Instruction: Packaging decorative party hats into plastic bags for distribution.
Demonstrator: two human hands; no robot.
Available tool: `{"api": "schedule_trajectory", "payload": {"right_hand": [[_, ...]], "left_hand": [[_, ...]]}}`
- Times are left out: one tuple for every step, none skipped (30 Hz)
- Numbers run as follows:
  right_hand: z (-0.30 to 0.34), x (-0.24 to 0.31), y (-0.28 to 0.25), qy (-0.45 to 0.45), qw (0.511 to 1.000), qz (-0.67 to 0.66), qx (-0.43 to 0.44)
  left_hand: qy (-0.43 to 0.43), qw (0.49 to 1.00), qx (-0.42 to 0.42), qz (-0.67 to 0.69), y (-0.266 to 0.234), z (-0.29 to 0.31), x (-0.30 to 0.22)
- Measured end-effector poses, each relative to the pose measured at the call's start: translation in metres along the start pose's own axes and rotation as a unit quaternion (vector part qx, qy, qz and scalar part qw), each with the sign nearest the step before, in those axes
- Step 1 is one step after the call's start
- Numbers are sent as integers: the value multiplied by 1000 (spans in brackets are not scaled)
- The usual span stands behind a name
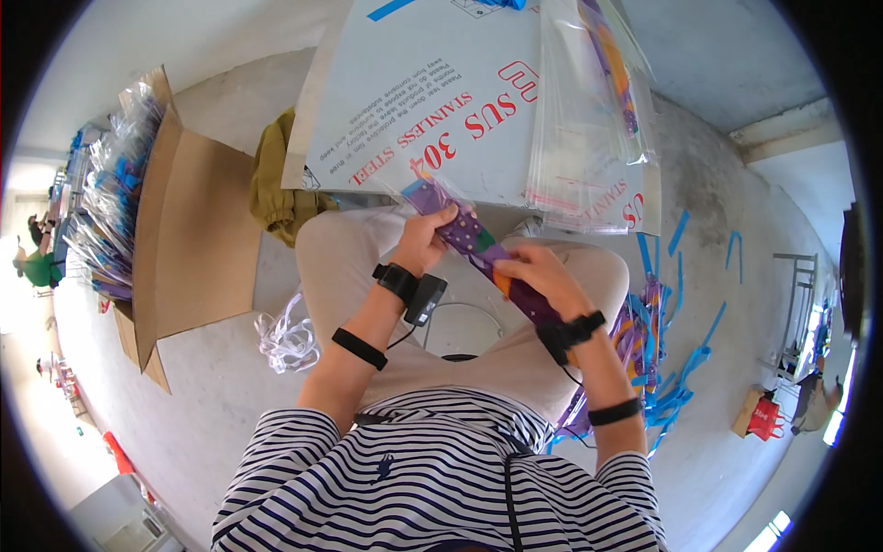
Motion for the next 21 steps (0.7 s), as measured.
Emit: {"api": "schedule_trajectory", "payload": {"right_hand": [[29, 6, -1, 46, 997, -55, 39], [46, -7, -10, 53, 995, -78, 25], [62, -20, -17, 61, 993, -100, 14], [75, -31, -20, 61, 993, -99, 13], [89, -45, -20, 81, 990, -118, 19], [97, -50, -17, 100, 985, -136, 28], [101, -50, -16, 99, 985, -136, 28], [106, -51, -17, 108, 981, -160, 6], [110, -50, -18, 118, 976, -184, -18], [107, -50, -13, 118, 976, -184, -19], [102, -51, -14, 106, 978, -172, -48], [99, -52, -17, 93, 980, -160, -79], [98, -54, -17, 92, 980, -160, -80], [100, -54, -24, 78, 982, -128, -118], [101, -54, -30, 64, 981, -97, -155], [100, -55, -29, 64, 981, -98, -155], [100, -56, -31, 61, 981, -77, -167], [101, -54, -32, 58, 981, -56, -178], [100, -51, -30, 58, 981, -56, -178], [100, -46, -29, 59, 979, -25, -194], [101, -42, -31, 59, 976, 5, -211]], "left_hand": [[0, 1000, 0, 6, 1, 1, -6], [-12, 1000, -5, -5, 4, -1, -7], [-12, 1000, -3, -4, 6, -3, -8], [-12, 1000, -6, 2, 6, -4, -8], [-12, 1000, -8, 9, 7, -5, -7], [-12, 1000, -8, 9, 9, -4, -6], [-9, 1000, -10, -3, 10, -4, -5], [-5, 1000, -13, -15, 12, -3, -4], [-5, 1000, -13, -15, 13, -2, 0], [-16, 1000, -24, -8, 12, 0, 6], [-26, 999, -35, -1, 11, 2, 11], [-37, 998, -45, 5, 11, 2, 14], [-37, 998, -44, 4, 11, 3, 13], [-36, 998, -35, 28, 13, 3, 11], [-36, 998, -26, 53, 16, 6, 9], [-36, 998, -26, 52, 17, 8, 6], [-38, 999, -17, 17, 20, 9, 3], [-39, 999, -9, -18, 22, 12, 2], [-38, 999, -9, -17, 21, 11, 4], [-22, 998, 2, -63, 23, 10, 5], [-7, 994, 14, -110, 25, 9, 5]]}}
Point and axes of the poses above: each hand's wrist, its own z-axis away from the middle knuckle, its own y-axis out of the palm, x = y × z, the point moved 9 cm from there along -z, towards the middle knuckle, and after that the axes turned 5 degrees about z, right-handed, at the moved point
